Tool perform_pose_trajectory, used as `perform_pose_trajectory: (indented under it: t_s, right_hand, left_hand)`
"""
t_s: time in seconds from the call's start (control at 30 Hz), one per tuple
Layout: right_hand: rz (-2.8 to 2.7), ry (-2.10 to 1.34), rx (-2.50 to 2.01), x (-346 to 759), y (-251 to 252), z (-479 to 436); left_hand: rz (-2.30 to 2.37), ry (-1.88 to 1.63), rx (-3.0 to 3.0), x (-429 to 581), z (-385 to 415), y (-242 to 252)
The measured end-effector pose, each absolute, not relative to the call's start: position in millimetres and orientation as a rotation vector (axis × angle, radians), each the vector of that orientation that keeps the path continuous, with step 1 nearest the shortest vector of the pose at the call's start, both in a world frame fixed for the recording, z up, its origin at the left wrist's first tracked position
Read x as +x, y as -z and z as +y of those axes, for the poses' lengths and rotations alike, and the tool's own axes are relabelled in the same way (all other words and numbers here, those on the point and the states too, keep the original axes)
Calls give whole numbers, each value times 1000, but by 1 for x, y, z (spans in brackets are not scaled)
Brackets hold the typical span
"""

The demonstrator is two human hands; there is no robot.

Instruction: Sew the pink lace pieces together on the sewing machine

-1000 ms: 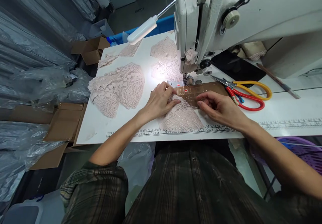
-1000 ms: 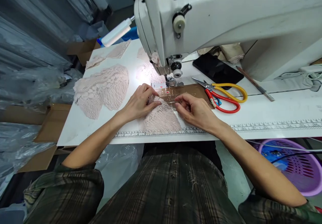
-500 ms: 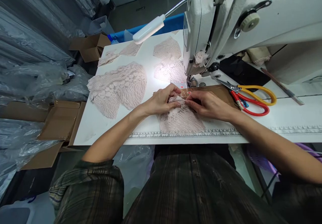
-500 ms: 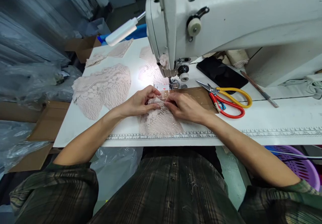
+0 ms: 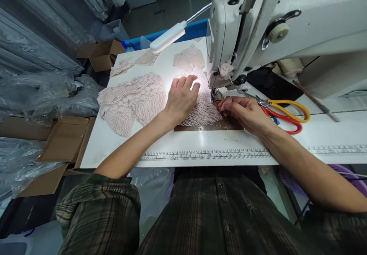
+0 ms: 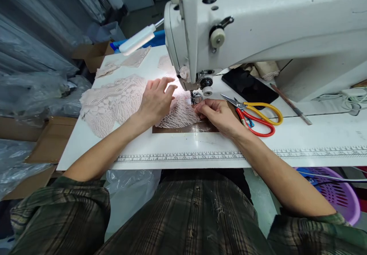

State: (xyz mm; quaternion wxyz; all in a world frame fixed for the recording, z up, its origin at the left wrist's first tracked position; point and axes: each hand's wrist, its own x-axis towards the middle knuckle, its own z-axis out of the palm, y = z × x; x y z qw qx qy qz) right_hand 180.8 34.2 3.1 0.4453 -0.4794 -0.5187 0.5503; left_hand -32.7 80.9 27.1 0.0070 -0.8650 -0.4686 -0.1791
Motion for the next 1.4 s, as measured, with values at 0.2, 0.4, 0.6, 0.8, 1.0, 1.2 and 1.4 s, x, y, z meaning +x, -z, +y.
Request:
perform_pose_trajectory:
  t_s: [0.2,0.4,0.6,0.8,1.0,1.2,1.4]
  right_hand:
    - [-1278,-1394,-879,176,-2,32]
    - [-1123,-1468,-1001,197,-33,-20]
    - [-998,-1526,-1076,214,-43,-51]
    - [-920,-1368,-1045,194,-53,-27]
    - [-1125,-1079,-1068,193,-64,-17]
    - [-2191,-354,-1386,208,-34,-14]
    - [-1859,-1111,-1398,192,-21,2]
  left_hand:
    - [-1213,526,-2960,-28,42,4]
    - [-1221,473,-3100,-44,48,2]
    - [-1146,464,-3124,-43,48,-1]
    - [-876,815,-3185,-28,38,3]
    - [-954,998,-3192,-16,35,13]
    - [-1362,1181,-3222,-20,37,9]
    - [-1284,1199,-3301,-22,39,9]
